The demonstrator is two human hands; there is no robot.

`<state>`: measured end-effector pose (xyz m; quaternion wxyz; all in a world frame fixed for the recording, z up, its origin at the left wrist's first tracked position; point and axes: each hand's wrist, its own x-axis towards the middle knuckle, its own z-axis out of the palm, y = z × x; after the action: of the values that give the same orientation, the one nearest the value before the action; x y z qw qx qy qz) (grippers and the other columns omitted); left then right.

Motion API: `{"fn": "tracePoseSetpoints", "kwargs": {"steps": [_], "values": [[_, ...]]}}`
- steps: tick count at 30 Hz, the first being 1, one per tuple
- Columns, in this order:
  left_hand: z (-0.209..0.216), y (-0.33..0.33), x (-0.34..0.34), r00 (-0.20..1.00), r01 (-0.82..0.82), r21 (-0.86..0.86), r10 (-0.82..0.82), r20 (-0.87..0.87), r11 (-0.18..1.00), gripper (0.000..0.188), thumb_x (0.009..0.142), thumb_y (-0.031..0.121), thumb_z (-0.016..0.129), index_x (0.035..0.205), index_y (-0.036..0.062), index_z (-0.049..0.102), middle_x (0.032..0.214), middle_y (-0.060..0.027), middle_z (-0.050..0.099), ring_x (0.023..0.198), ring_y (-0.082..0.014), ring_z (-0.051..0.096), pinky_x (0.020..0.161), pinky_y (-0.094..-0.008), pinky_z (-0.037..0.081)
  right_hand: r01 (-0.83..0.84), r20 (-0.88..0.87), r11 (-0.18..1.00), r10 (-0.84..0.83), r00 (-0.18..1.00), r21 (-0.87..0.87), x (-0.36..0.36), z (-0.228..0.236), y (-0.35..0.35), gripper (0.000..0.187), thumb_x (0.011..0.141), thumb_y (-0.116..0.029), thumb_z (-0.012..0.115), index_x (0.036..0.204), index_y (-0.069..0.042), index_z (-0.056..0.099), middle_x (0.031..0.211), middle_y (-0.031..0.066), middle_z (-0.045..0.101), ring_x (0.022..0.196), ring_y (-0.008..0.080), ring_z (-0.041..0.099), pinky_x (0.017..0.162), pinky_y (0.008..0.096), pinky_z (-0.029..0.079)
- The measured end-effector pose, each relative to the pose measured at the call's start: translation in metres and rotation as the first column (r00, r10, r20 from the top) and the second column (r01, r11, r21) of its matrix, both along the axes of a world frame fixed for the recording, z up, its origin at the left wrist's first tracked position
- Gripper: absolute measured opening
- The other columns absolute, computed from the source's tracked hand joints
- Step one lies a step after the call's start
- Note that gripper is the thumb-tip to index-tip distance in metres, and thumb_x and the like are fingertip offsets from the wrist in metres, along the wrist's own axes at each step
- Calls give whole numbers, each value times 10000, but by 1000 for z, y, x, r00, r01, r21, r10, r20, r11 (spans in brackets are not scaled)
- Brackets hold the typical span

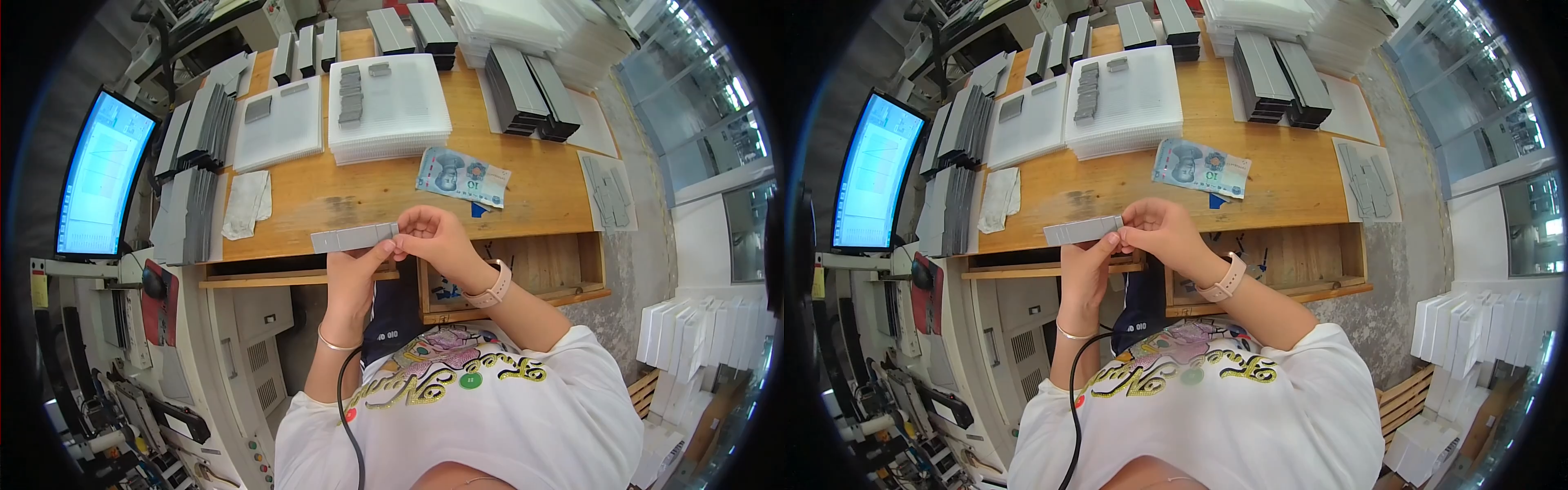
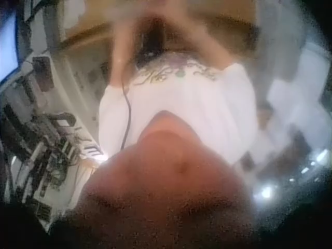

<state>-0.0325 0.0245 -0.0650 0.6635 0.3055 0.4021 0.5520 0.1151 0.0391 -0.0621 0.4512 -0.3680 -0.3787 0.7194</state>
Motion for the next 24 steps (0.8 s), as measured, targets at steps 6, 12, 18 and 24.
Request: {"fn": "tracePoseSetpoints", "kwargs": {"steps": [6,12,18,24], "values": [[4,-1,1,1000,5,5,-5,-4,1000,329,722,-17,639,1024,-30,508,920,-104,592,802,-176,588,702,-289,499,13,-13,999,-14,1000,-35,-1,-1,0,149,759,3,609,883,12,527,783,65,591,670,130,593,630,243,504],[2,0,2,997,-53,-37,55,51,998,304,731,-34,624,1015,-27,514,920,-95,591,806,-153,582,688,-267,485,22,-17,999,-23,1000,-28,-2,-3,0,145,757,-2,614,877,9,534,781,54,585,668,121,585,622,243,504],[-3,1,2,995,-85,-34,86,43,996,295,734,-29,627,1008,-18,518,914,-87,591,789,-143,578,671,-254,467,17,10,1000,-17,1000,-21,-1,0,0,152,755,-18,627,874,5,536,764,49,585,651,109,575,607,236,497],[-3,0,2,993,-80,-43,84,83,996,309,737,-42,616,1027,-20,510,936,-86,583,836,-161,577,721,-278,468,-10,11,1000,10,1000,-18,0,2,0,150,759,-24,627,878,3,540,755,48,585,650,106,571,602,233,495]]}}
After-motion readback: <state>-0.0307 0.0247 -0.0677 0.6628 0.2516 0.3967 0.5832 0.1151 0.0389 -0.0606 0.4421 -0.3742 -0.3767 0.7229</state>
